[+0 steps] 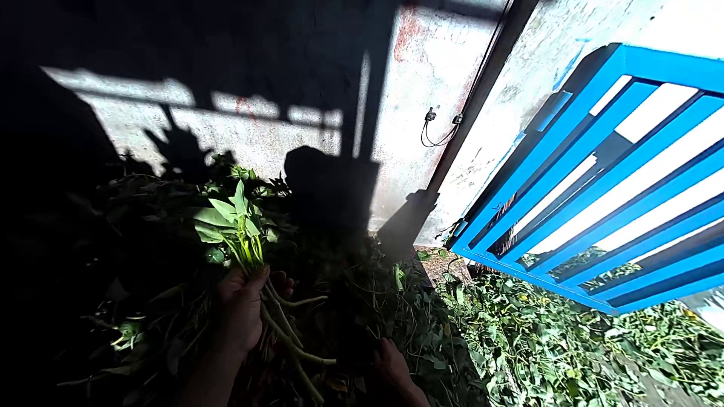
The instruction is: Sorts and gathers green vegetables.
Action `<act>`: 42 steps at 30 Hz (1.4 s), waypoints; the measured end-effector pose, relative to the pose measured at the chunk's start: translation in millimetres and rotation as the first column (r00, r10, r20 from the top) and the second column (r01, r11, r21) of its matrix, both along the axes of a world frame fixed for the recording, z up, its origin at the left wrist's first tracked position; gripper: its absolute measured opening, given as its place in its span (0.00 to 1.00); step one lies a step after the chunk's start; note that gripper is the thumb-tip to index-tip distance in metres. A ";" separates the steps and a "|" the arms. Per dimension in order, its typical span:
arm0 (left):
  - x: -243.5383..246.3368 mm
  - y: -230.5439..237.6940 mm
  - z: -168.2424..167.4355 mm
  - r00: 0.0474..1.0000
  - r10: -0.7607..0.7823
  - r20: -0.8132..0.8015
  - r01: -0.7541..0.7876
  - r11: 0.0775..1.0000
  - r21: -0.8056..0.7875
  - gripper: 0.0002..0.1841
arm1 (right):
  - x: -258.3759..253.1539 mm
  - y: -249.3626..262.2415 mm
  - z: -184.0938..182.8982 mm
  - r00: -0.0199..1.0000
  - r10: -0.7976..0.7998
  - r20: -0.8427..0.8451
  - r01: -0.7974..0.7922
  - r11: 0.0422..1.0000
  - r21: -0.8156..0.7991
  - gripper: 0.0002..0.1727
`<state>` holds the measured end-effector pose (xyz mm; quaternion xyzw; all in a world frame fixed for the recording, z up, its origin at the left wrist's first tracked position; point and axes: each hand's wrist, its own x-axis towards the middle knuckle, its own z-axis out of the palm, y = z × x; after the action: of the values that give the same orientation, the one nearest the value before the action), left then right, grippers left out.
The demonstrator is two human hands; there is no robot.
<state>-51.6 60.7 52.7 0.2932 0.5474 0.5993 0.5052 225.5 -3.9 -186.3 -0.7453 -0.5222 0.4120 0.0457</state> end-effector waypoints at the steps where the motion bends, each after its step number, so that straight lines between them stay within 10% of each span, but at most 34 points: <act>1: 3.6 -1.7 -0.9 1.000 -0.028 0.004 0.028 0.999 -0.024 0.08 | 2.9 9.1 -3.5 0.998 -0.020 0.056 0.018 0.999 0.040 0.24; 21: 22.1 -6.5 1.2 0.961 -0.075 0.266 0.111 0.987 -0.121 0.05 | 1.2 120.9 -33.6 0.914 -0.149 0.377 0.161 0.987 0.000 0.24; 31: 26.7 -14.6 0.6 0.939 -0.142 0.312 0.203 0.964 -0.172 0.06 | 20.6 76.1 86.6 0.703 -0.495 -0.511 0.696 0.627 0.350 0.15; 37: 30.7 -10.8 -8.1 0.944 -0.144 0.296 0.211 0.954 -0.211 0.06 | 41.3 12.3 30.0 0.885 -0.407 -0.227 0.435 0.897 0.083 0.23; 42: 33.6 -5.6 -24.0 0.973 -0.089 0.213 0.143 0.956 -0.255 0.06 | 10.2 -35.3 78.7 0.714 -0.383 -0.586 0.646 0.683 0.340 0.17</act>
<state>-18.0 55.1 28.6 0.1922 0.5522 0.5148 0.6270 235.7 -39.2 -107.6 -0.6993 -0.3461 0.3900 0.4889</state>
